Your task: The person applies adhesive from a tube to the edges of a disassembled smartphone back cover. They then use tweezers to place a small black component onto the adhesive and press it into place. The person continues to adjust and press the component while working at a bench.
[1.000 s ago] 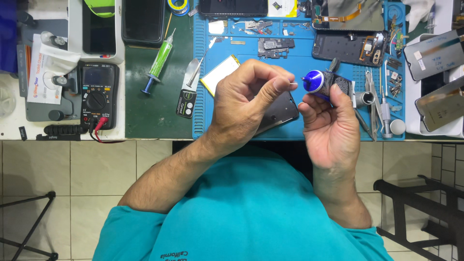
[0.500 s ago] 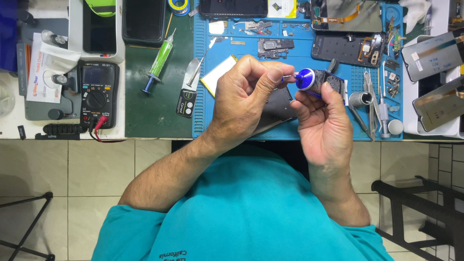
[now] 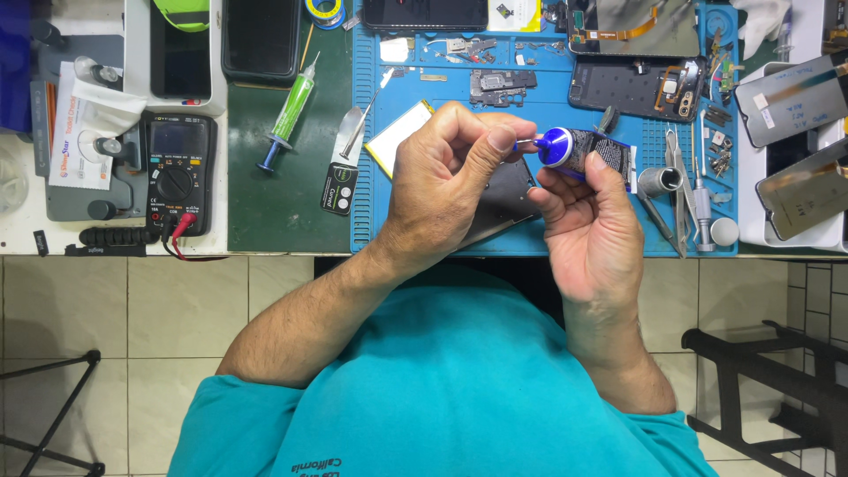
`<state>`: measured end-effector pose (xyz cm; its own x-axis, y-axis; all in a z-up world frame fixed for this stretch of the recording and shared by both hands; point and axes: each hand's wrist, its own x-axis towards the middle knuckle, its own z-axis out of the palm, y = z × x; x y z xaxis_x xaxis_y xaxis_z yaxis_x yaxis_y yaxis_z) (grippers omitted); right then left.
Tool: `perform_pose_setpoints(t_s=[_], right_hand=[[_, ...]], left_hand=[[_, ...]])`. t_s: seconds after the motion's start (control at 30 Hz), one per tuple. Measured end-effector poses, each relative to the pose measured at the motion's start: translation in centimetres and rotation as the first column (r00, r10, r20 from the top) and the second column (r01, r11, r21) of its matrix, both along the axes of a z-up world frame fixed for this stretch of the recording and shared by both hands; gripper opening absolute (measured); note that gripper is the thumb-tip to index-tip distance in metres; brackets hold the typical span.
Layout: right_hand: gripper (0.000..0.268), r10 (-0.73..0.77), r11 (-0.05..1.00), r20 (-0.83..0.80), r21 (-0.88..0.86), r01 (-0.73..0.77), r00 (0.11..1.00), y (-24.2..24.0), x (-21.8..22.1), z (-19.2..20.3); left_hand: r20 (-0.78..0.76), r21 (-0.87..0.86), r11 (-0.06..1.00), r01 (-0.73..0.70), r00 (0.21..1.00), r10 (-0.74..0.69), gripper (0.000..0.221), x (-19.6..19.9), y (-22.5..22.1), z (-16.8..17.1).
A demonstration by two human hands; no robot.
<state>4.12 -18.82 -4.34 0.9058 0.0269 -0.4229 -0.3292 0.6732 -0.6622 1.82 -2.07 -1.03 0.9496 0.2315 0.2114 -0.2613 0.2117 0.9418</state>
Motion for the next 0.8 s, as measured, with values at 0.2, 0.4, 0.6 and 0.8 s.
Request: perform_pose_setpoints(t_s=[0.2, 0.4, 0.6, 0.8], right_hand=[[0.027, 0.001, 1.000, -0.004, -0.010, -0.002, 1.000, -0.04, 0.00, -0.07], [0.027, 0.006, 1.000, 0.000, -0.010, -0.006, 1.000, -0.05, -0.05, -0.08], [0.028, 0.006, 1.000, 0.005, -0.017, -0.006, 1.000, 0.03, -0.16, 0.08], [0.027, -0.002, 0.999, 0.019, -0.051, 0.003, 1.000, 0.19, -0.35, 0.40]], left_hand=[[0.004, 0.008, 1.000, 0.003, 1.000, -0.003, 0.022, 0.00, -0.01, -0.19], [0.008, 0.013, 1.000, 0.009, 1.000, -0.010, 0.023, -0.11, 0.05, -0.21], [0.009, -0.004, 1.000, 0.026, 1.000, -0.026, 0.023, -0.13, 0.07, -0.27], [0.021, 0.006, 0.999, 0.039, 0.999, -0.039, 0.022, -0.25, 0.36, -0.01]])
